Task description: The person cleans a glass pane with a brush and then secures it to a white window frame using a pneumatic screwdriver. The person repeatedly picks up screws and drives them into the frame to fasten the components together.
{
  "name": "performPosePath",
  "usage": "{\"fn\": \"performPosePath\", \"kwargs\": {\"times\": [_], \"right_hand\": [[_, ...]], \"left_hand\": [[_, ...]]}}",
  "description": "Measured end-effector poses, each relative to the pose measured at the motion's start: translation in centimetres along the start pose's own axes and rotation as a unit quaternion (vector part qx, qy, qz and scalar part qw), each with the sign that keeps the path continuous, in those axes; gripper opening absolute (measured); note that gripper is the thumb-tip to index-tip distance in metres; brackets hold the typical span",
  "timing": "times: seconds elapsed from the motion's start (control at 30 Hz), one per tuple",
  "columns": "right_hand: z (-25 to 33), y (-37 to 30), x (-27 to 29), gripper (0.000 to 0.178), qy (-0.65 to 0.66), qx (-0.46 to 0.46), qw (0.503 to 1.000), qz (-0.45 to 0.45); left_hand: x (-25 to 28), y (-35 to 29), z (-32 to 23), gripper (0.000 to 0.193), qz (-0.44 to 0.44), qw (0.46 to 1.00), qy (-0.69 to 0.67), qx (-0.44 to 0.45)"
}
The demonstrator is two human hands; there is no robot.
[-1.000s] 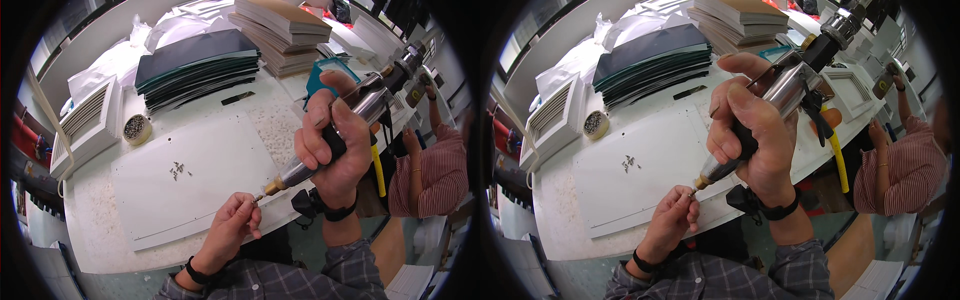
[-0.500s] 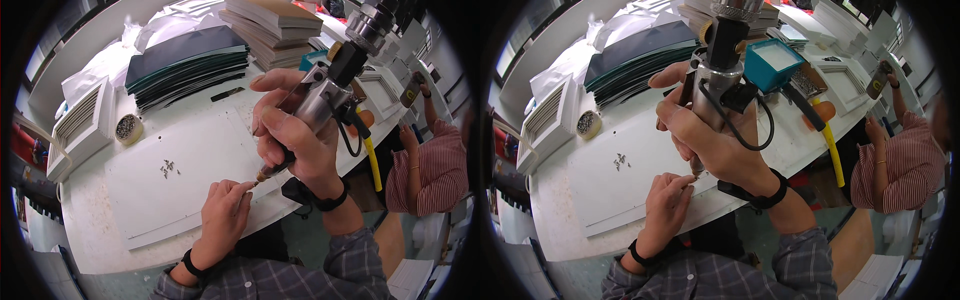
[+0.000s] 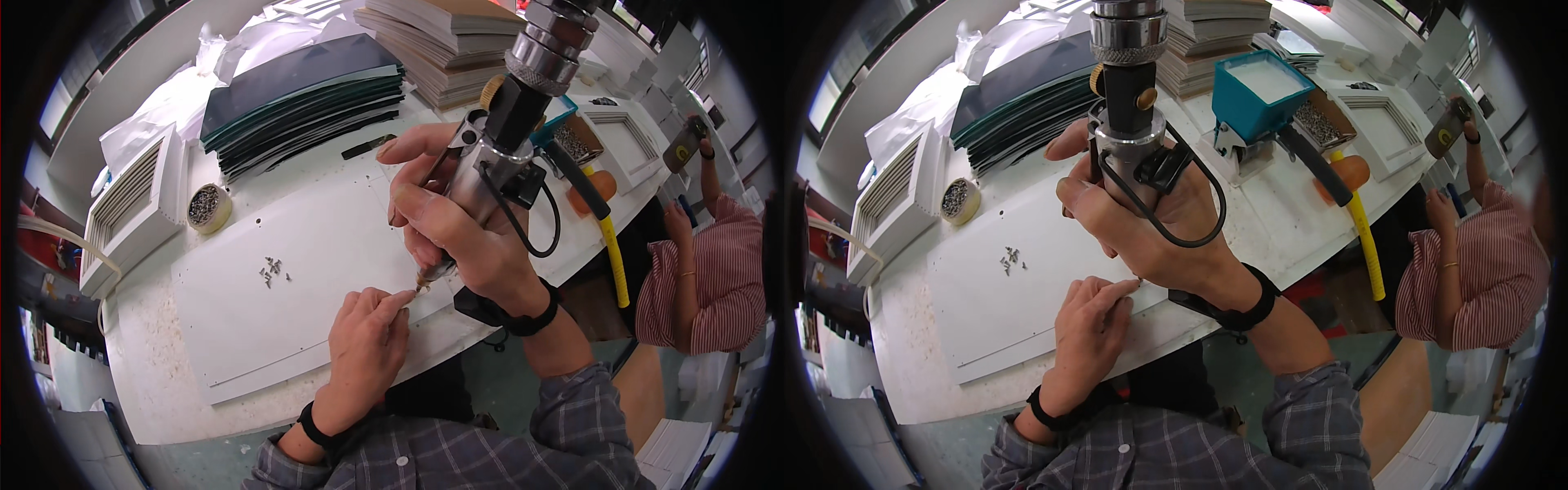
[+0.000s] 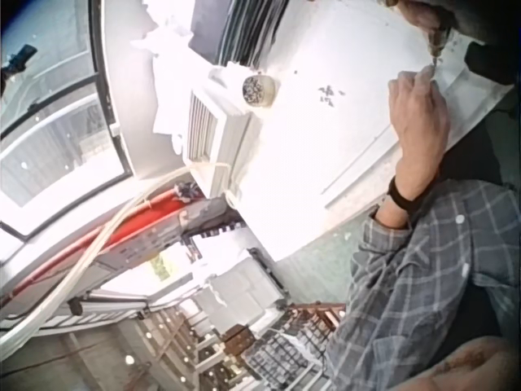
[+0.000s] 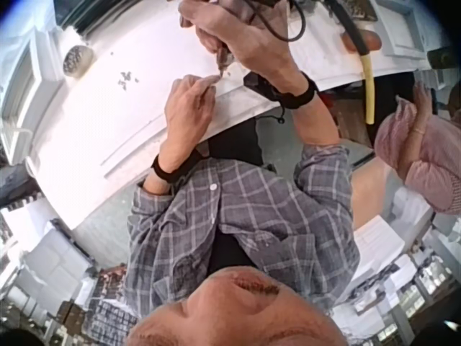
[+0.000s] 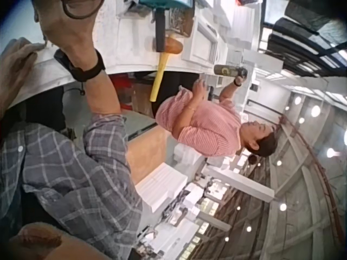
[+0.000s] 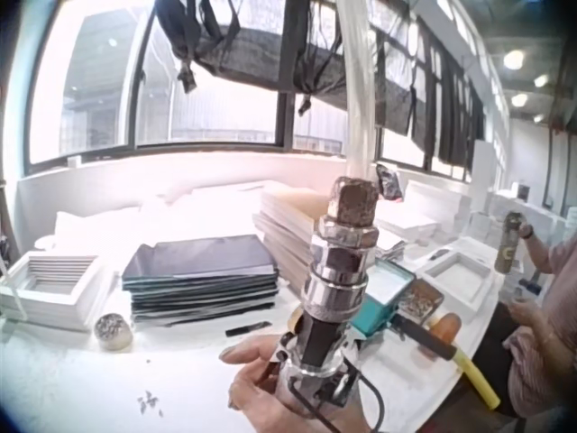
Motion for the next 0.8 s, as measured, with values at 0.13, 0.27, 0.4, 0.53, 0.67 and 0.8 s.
{"fn": "performPosePath", "kwargs": {"times": [0.13, 0.27, 0.4, 0.53, 0.67, 0.8], "right_hand": [[0.2, 0.1, 0.1, 0.033, -0.011, 0.002, 1.000, 0.000], [0.4, -0.1, -0.1, 0.034, 0.009, 0.001, 1.000, 0.012], [0.1, -0.1, -0.1, 0.034, 0.011, -0.013, 1.000, 0.007], [-0.2, 0.1, -0.2, 0.032, 0.012, -0.016, 1.000, 0.011], [-0.8, 0.0, -0.6, 0.019, 0.029, -0.031, 0.999, 0.018], [-1.7, -0.4, -1.0, 0.015, 0.020, -0.024, 0.999, 0.029]], "left_hand": [[0.0, 0.0, 0.0, 0.022, 0.004, 1.000, -0.008, 0.011], [-0.1, -0.1, 0.4, 0.022, 0.011, 1.000, -0.024, 0.009], [0.0, -0.1, 0.4, 0.019, 0.012, 0.999, -0.038, 0.016], [0.2, -0.2, 0.6, 0.020, 0.012, 0.999, -0.039, 0.020], [0.3, -0.4, 0.7, 0.026, 0.002, 0.999, -0.033, 0.013], [0.2, -0.3, 0.8, 0.031, 0.009, 1.000, -0.024, 0.003]]}}
Point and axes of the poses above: each hand's wrist, its own y-axis towards the middle knuckle, its own x-axis out of the back of the hand, z = x × y, the point moved 6 cm from there along y, towards the middle knuckle, and after that the axes turned 4 degrees about z, right-handed, at the moved point
